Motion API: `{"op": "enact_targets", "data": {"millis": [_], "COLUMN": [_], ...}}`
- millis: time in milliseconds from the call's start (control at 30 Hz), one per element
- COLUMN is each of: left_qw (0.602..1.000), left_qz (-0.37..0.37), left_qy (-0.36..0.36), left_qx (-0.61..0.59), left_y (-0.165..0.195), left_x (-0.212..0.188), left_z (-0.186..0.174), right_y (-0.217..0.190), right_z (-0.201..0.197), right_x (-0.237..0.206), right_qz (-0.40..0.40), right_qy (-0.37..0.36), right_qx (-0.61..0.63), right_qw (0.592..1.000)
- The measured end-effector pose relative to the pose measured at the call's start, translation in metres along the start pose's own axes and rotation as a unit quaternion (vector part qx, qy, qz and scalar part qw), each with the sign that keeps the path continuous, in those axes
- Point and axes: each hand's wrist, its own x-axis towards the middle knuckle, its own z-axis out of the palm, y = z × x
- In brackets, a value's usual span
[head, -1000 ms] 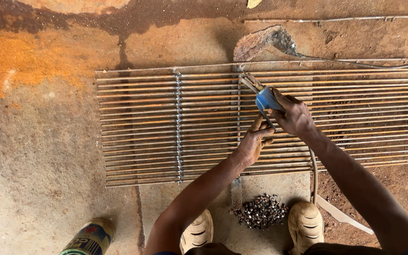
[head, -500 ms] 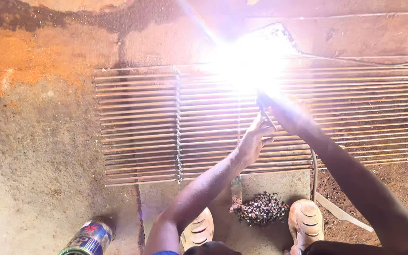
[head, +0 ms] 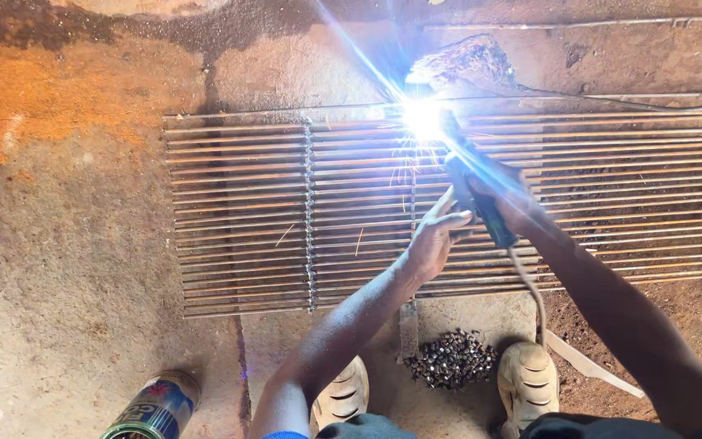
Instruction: The person aligns and secures metal rods on a grate using small fasteners, then welds the intersections with a handheld welding tool. The person continues welding along the length of the grate, creating visible weld beads at the joints.
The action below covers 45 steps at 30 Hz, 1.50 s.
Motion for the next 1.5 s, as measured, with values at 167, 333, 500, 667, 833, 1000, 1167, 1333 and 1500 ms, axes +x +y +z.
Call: {"op": "enact_targets", "data": {"millis": [167, 333, 500, 667, 833, 1000, 1167, 1333, 1500], "left_qw": [0.995, 0.998, 0.998, 0.998, 0.997, 0.998, 0.998, 0.997, 0.997], "left_qz": [-0.037, -0.055, -0.051, -0.052, -0.059, -0.046, -0.049, -0.051, -0.059], "left_qy": [0.038, 0.017, 0.008, 0.005, 0.029, 0.03, 0.03, 0.028, 0.029], "left_qx": [0.079, 0.032, 0.021, 0.035, 0.037, 0.026, 0.038, 0.041, 0.029], "left_y": [0.0, 0.0, 0.0, 0.003, 0.01, 0.012, 0.009, 0.011, 0.017], "left_x": [0.004, 0.0, 0.004, 0.002, -0.001, -0.003, 0.0, 0.002, -0.003], "left_z": [0.012, 0.011, 0.006, 0.007, 0.011, 0.012, 0.011, 0.012, 0.014], "right_y": [-0.001, -0.002, -0.003, -0.007, -0.028, -0.042, -0.022, -0.009, -0.012], "right_z": [-0.002, 0.001, 0.003, 0.003, 0.009, 0.013, 0.005, 0.0, 0.001], "right_x": [-0.004, -0.013, -0.013, -0.009, -0.006, 0.006, 0.004, 0.001, -0.001], "right_qz": [-0.309, -0.281, -0.288, -0.246, -0.114, -0.026, -0.246, -0.305, -0.333], "right_qy": [0.065, 0.103, 0.113, 0.098, 0.061, 0.008, 0.048, 0.08, 0.1], "right_qx": [-0.163, -0.363, -0.364, -0.375, -0.407, -0.301, -0.317, -0.371, -0.357], "right_qw": [0.935, 0.882, 0.879, 0.888, 0.905, 0.953, 0.915, 0.874, 0.867]}}
